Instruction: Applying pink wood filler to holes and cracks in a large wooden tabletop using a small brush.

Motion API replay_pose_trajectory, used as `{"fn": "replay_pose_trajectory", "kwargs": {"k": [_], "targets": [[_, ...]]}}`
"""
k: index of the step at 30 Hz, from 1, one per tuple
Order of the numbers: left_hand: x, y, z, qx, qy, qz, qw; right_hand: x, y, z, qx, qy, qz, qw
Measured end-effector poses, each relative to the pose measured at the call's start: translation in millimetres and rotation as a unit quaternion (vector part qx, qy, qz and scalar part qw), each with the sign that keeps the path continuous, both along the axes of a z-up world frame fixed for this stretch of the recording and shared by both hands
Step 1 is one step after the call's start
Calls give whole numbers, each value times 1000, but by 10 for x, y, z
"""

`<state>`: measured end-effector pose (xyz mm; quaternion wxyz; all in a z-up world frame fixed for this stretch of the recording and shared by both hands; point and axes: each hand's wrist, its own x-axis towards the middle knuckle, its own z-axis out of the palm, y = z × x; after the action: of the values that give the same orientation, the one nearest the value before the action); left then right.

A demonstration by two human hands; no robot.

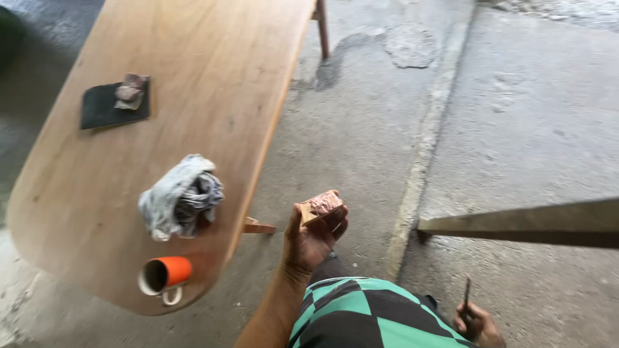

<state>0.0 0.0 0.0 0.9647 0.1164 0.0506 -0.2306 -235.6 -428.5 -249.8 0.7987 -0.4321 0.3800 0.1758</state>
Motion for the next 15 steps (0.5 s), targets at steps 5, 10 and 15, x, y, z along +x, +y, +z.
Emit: {"fn": "replay_pose_trajectory", "kwargs": {"k": [5,10,15], "targets": [[202,763,46,11,-8,9,1000,1460,942,1234,-68,-64,132,987],[381,1231,89,-13,-14,49,999,2595,2017,2794,-324,-240,337,851],[759,1545,99,40,74,31,996,3692,3222,4151,-625,-371,524,444]]}}
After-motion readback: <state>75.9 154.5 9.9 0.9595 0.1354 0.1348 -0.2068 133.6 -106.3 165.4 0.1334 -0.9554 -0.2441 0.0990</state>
